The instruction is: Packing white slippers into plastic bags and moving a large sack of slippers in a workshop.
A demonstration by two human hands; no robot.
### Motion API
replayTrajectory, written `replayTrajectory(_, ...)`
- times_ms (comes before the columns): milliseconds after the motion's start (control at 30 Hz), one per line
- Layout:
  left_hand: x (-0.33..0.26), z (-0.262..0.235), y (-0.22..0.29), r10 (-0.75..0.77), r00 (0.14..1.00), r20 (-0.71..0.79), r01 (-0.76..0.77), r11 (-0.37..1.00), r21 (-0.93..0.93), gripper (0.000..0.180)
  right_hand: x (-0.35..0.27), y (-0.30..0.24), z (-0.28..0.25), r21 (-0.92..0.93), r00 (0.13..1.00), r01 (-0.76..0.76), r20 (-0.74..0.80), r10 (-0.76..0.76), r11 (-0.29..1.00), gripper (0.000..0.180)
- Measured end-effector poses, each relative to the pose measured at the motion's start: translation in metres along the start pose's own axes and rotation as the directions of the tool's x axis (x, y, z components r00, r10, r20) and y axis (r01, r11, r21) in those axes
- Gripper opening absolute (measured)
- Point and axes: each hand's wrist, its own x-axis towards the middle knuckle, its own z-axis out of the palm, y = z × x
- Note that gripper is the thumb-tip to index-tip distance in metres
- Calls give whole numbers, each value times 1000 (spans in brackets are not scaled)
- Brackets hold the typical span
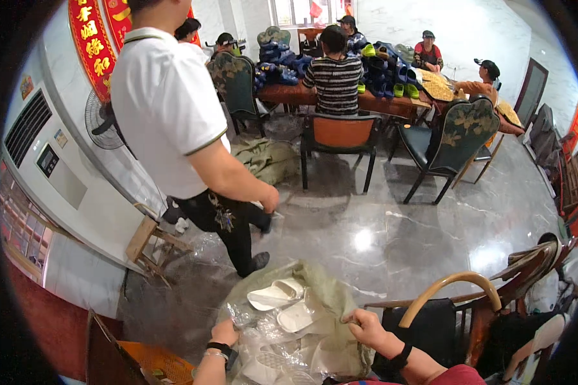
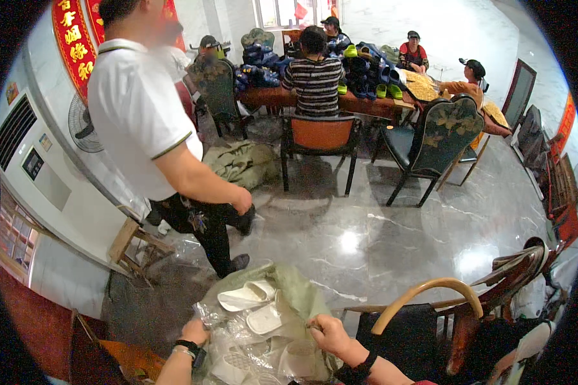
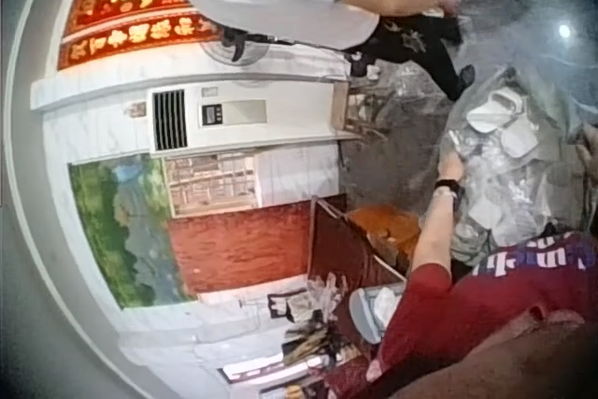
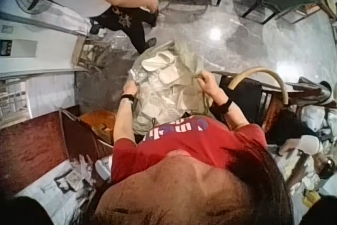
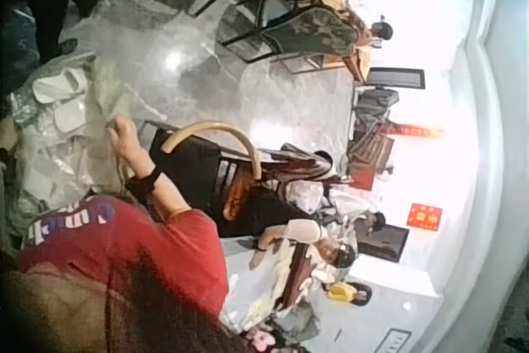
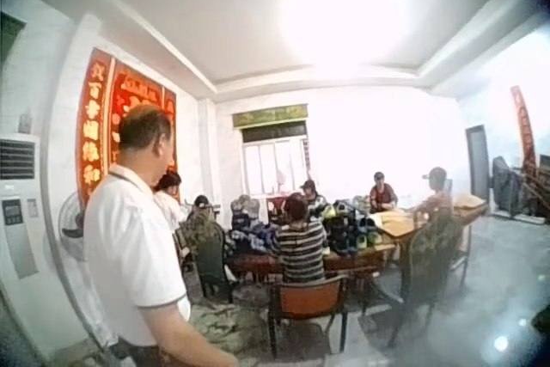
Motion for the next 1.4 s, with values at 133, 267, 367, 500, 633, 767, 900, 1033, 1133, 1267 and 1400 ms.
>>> replayTrajectory(133, 12, -22, -7, 58, 936, -348, -162, 947, -278, 30, 10, 24, -1, -302, 953, -131, 225, 204, 944, 17)
replayTrajectory(267, 18, -38, -21, -272, 750, -603, -29, 897, -441, 30, 32, 18, -11, -537, 937, -82, 246, 249, 840, 29)
replayTrajectory(367, 26, -22, -78, -400, 703, -587, -29, 809, -587, 32, 44, 13, -16, -793, 753, 42, 425, 503, 608, 40)
replayTrajectory(500, -12, -42, -59, -480, 636, -604, -33, 765, -643, 33, 31, 72, -24, -876, 634, 120, 430, 643, 467, 33)
replayTrajectory(633, -26, -19, -81, -473, 563, -677, 18, 827, -562, 33, 34, 46, -15, -826, 862, 58, 325, 390, 560, 21)
replayTrajectory(767, -30, -3, -98, -521, 520, -677, 32, 804, -594, 31, 24, 47, 3, -776, 958, -10, 174, 229, 630, 13)
replayTrajectory(900, -35, 15, -154, -854, 421, -306, -119, 283, -952, 37, 14, 29, 14, -634, 1000, 8, 14, 1, 773, 19)
replayTrajectory(1033, -66, 22, -186, -916, 399, 52, -389, -220, -895, 44, -19, 2, 30, -545, 982, 107, 188, -3, 831, 20)
replayTrajectory(1133, -102, 60, -222, -830, 557, -8, -618, -408, -672, 45, -44, -31, 55, -372, 953, 69, 300, 50, 925, 23)
replayTrajectory(1267, -175, 94, -223, -792, 593, -145, -705, -423, -570, 37, -31, -61, 71, -150, 962, -36, 263, 75, 988, 19)
replayTrajectory(1400, -212, 128, -228, -838, 531, -128, -767, -410, -494, 35, -15, -98, 87, -141, 918, -24, 388, 78, 990, 20)
